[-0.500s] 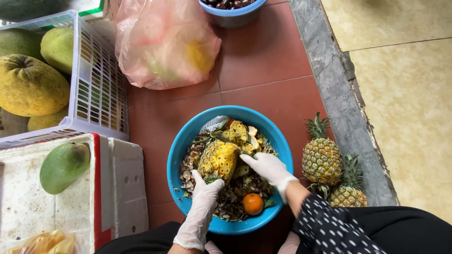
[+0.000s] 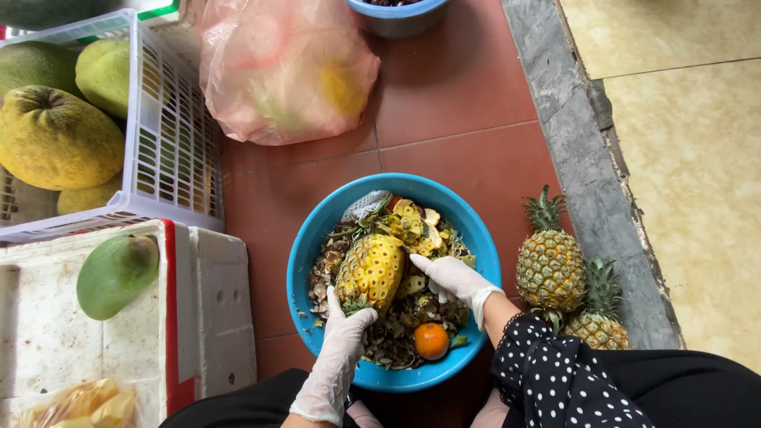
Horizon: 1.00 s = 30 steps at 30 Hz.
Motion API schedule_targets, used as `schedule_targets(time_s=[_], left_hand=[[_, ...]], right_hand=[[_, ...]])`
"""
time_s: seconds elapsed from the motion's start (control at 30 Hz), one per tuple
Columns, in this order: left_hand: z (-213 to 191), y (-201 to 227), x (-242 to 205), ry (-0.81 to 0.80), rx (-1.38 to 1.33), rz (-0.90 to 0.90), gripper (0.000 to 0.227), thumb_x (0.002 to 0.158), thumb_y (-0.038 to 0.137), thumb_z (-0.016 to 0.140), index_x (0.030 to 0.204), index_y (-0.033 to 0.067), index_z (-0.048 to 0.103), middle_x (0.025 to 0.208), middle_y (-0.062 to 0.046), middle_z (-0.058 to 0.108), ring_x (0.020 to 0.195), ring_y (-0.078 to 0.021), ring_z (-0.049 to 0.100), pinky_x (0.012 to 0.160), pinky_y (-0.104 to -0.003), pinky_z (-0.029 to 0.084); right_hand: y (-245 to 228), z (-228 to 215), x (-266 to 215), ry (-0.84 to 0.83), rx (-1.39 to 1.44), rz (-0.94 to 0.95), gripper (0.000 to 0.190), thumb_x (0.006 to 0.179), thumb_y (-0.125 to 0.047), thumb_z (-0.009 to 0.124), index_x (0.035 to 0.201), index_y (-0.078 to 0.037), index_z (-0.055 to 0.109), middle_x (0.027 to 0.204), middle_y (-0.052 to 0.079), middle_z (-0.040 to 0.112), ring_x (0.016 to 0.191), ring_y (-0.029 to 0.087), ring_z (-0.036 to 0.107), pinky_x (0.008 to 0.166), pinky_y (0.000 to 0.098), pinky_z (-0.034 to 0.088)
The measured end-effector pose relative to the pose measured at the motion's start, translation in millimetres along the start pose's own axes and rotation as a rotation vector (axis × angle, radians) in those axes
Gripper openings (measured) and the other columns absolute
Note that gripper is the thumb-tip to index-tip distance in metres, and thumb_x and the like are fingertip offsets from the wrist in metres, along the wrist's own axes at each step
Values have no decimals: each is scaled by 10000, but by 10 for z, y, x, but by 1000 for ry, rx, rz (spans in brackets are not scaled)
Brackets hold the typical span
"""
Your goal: Peeling a pineapple and removing its eyes using a knife over a blue bowl
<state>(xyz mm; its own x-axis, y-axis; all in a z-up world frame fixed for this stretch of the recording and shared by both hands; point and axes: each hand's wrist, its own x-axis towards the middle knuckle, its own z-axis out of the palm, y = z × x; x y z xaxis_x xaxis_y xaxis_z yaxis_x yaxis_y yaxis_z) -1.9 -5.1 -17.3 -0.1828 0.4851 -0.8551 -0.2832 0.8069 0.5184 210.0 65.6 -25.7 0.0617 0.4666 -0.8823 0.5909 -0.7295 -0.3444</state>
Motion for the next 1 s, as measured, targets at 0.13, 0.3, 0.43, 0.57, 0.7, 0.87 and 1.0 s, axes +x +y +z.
schedule_targets(time_s=[0.13,0.3,0.43,0.57,0.7,0.87,1.0], left_hand=[[-53,36,24,0,39,-43,1159,720,33,678,1690,394,156,1487,-90,578,714,-193,534,578,-303,441],[-1,355,-169,-25,164,-108,1131,743,212,724,1689,388,129,743,-79,575,453,-110,402,337,-217,250],[87,389,-85,-34,124,-108,1182,729,224,742,1691,342,65,741,-79,540,472,-124,413,351,-240,232],[132,433,-112,-6,145,-132,1180,757,237,746,1692,326,33,877,-101,599,535,-116,471,353,-212,288],[136,413,5,18,92,-131,1170,748,222,767,1691,295,79,1032,-83,639,586,-114,483,342,-196,266],[105,291,-51,11,147,-70,1045,750,202,838,1623,192,263,1116,-151,499,638,-171,518,396,-230,400],[144,329,-123,8,105,-38,586,765,205,713,1318,227,520,786,-75,569,421,-118,381,299,-227,218]], right_hand=[[38,-82,-168,-121,169,10,780,1017,-730,457,623,-75,616,421,46,498,305,122,341,326,239,247],[311,-8,-500,-127,447,-62,787,967,-791,358,764,-88,646,450,41,519,353,94,379,392,264,252],[533,208,-738,144,55,-205,561,944,-671,550,750,-147,501,646,46,603,537,188,596,621,340,496],[638,347,-591,273,-472,-126,756,841,-892,372,1190,-259,592,1074,84,763,1051,383,723,877,531,533],[536,374,-431,313,-509,-155,765,851,-889,413,1210,-234,573,1070,89,765,1035,433,717,865,561,532],[258,167,-401,290,-378,-173,780,905,-866,391,1106,-158,651,1118,149,757,1116,394,713,946,520,524],[87,-122,-349,210,-314,-90,656,956,-777,431,807,-148,543,820,59,642,795,274,643,703,419,417]])
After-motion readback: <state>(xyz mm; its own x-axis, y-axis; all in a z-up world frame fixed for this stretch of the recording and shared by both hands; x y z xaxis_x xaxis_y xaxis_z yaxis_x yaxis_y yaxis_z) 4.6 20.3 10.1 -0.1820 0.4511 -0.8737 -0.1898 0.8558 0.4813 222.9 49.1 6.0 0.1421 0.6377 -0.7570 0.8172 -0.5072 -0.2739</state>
